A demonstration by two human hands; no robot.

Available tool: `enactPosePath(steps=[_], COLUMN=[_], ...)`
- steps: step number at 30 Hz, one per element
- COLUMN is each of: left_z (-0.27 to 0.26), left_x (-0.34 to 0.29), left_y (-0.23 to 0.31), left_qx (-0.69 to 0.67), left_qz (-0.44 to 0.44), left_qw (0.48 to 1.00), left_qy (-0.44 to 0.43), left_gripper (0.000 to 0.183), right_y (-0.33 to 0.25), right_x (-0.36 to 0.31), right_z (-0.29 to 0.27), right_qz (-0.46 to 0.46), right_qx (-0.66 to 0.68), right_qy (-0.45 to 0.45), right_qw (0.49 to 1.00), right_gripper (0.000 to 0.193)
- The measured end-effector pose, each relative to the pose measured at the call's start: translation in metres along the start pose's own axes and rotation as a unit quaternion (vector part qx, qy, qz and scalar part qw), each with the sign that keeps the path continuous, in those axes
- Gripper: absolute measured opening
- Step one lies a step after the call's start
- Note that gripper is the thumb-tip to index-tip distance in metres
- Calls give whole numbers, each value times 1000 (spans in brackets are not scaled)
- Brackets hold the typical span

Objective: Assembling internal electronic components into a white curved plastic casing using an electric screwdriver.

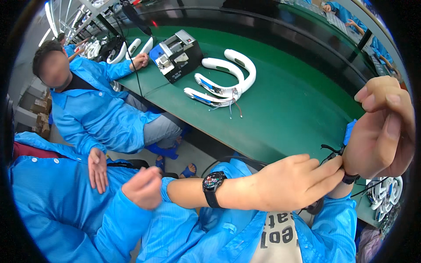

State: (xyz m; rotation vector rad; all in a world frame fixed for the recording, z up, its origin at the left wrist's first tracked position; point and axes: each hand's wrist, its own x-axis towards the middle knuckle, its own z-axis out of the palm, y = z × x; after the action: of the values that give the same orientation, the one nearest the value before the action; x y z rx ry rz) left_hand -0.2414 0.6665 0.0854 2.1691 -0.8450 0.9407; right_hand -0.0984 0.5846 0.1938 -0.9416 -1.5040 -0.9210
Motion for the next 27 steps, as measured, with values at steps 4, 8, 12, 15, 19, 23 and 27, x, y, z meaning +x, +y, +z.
enactPosePath(steps=[4,8,12,15,19,23,27], left_z=[-26,-29,-35,-20,-29,-35,-42], left_x=[12,13,17,6,2,-12,-36], left_y=[-6,-10,-10,-18,-27,-27,-17], left_qx=[-203,-277,-237,-308,-375,-519,-481], left_qz=[-113,-91,-152,-169,-186,-147,-302], left_qw=[969,949,940,917,887,803,818], left_qy=[-83,-118,-191,-189,-196,-251,-95], left_gripper=[65,69,68,68,66,49,51], right_y=[-15,-18,-7,1,11,37,28], right_x=[-1,-9,-12,-15,-26,-40,-65], right_z=[12,19,19,27,26,-9,-43], right_qz=[94,162,110,83,20,-4,418], right_qx=[47,46,-44,-104,-128,-146,-122], right_qy=[-65,-91,-151,-168,-229,-291,-168], right_qw=[992,981,981,977,965,946,884], right_gripper=[18,16,20,22,30,30,12])
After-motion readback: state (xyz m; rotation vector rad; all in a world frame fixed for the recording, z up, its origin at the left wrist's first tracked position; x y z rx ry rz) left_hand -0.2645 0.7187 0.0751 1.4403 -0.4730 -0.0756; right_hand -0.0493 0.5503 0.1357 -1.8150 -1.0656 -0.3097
